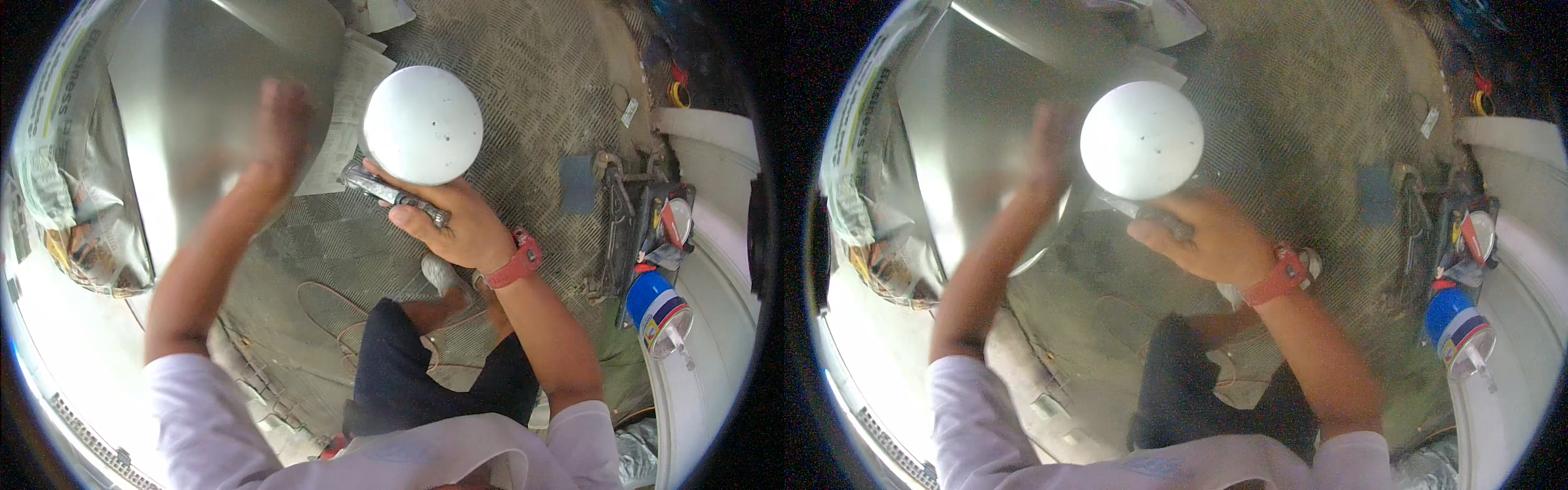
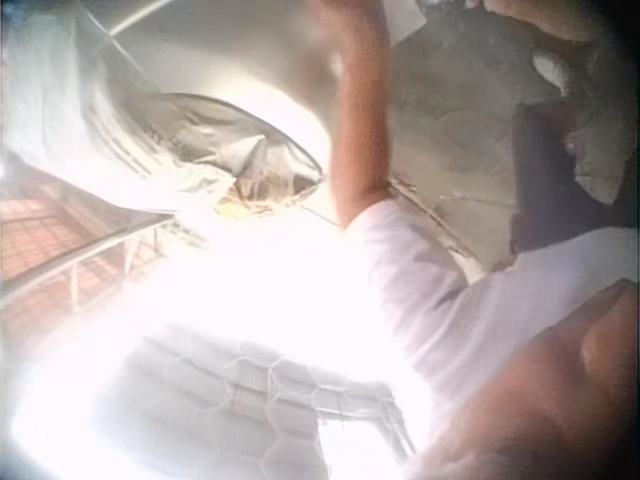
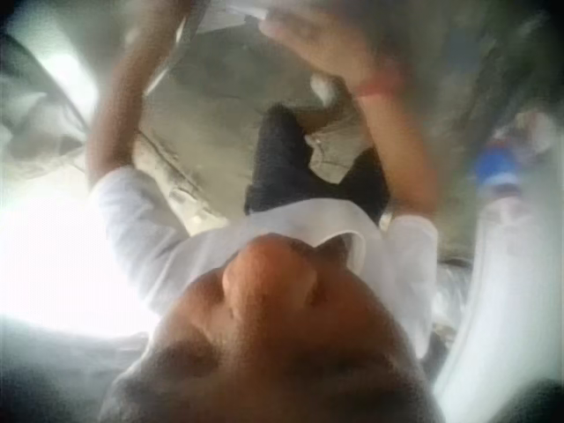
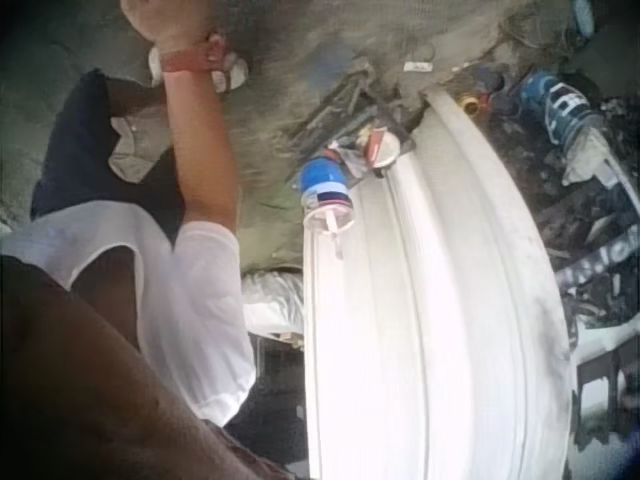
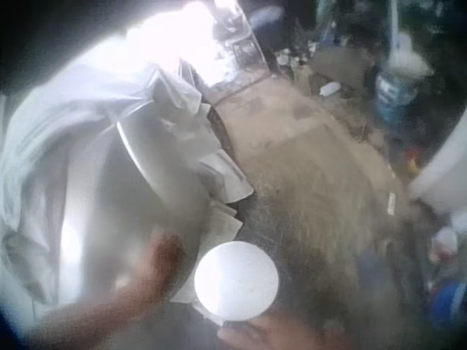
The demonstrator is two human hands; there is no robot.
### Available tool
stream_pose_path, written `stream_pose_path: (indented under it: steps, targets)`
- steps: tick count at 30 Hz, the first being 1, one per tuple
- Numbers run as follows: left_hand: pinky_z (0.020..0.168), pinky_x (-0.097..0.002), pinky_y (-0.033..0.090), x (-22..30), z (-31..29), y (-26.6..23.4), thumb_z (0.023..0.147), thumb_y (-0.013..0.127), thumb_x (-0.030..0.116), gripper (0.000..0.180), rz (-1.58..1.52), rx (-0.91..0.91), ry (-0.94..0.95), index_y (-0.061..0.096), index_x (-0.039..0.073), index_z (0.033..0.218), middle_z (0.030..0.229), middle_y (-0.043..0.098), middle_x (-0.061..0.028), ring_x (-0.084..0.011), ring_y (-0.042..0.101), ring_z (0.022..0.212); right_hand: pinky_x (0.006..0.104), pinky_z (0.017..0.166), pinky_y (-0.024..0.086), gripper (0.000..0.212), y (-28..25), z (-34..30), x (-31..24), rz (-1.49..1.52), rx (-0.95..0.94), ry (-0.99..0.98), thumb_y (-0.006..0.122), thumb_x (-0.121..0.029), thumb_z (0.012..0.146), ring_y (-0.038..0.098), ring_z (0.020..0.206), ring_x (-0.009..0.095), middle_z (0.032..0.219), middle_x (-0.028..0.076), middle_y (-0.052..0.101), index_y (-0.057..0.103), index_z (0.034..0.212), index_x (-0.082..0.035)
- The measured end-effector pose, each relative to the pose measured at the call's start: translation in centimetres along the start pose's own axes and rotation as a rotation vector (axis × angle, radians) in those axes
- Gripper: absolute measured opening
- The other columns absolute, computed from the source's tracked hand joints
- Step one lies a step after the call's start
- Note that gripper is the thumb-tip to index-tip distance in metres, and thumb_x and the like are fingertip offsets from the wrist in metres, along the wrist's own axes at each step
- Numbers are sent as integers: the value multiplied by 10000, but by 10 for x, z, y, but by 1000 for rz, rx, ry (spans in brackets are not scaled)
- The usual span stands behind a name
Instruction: The person wipes a silver car bumper with a cloth and water, then uses a spray gun to apply paint to the bumper surface.
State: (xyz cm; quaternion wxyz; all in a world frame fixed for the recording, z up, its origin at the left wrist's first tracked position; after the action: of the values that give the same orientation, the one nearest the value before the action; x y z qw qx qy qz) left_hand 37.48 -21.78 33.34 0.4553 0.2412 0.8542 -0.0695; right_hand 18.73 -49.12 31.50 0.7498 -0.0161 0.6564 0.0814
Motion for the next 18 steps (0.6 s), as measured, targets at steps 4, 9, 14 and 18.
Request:
stream_pose_path:
  steps: [4, 9, 14, 18]
  targets:
    - [1318, -758, 99, -192, 11, 0, 1108, 490, 604, 783, -376, 55, -464, 359, 206, 1769, 1873, 229, -77, -396, 219, 1709, 497, 1170, 524, 563, 3, -3, 17, -108, -59, 9, 586, -487, 1138, 686, 1376, 343, 1486, 166, 725, 663, 1572, -136]
    - [1391, -579, 80, -111, 35, -93, 1129, 524, 475, 794, -449, -222, -500, 282, 74, 1771, 1846, 233, -212, -381, 145, 1723, 386, 1024, 574, 582, 2, -12, 71, -3, -25, 0, 590, -439, 1139, 714, 1130, 180, 1312, 130, 762, 635, 1587, -70]
    - [1344, -727, 52, 50, 110, -55, 1085, 546, 571, 884, -278, -92, -693, 221, 178, 1808, 1893, 119, -98, -451, 150, 1716, 377, 1012, 590, 502, 15, -31, 133, 80, 14, -107, 614, -291, 1135, 720, 1139, 181, 1383, 148, 748, 632, 1580, -58]
    - [1366, -660, 73, 131, 152, -46, 1109, 502, 497, 809, -547, -18, -720, 271, 116, 1785, 1883, 160, -111, -416, 176, 1716, 318, 900, 563, 615, 19, -40, 169, 36, 4, -66, 506, -463, 1189, 673, 972, 122, 1208, 80, 786, 592, 1613, -26]
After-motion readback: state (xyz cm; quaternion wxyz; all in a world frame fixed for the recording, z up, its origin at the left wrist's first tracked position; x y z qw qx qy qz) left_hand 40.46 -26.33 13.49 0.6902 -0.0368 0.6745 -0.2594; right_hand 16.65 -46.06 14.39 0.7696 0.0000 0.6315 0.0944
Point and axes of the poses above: each hand's wrist, its own z-axis towards the middle knuckle, its own y-axis out of the palm, x = y × z, the point moved 2 cm from there along z, towards the middle knuckle
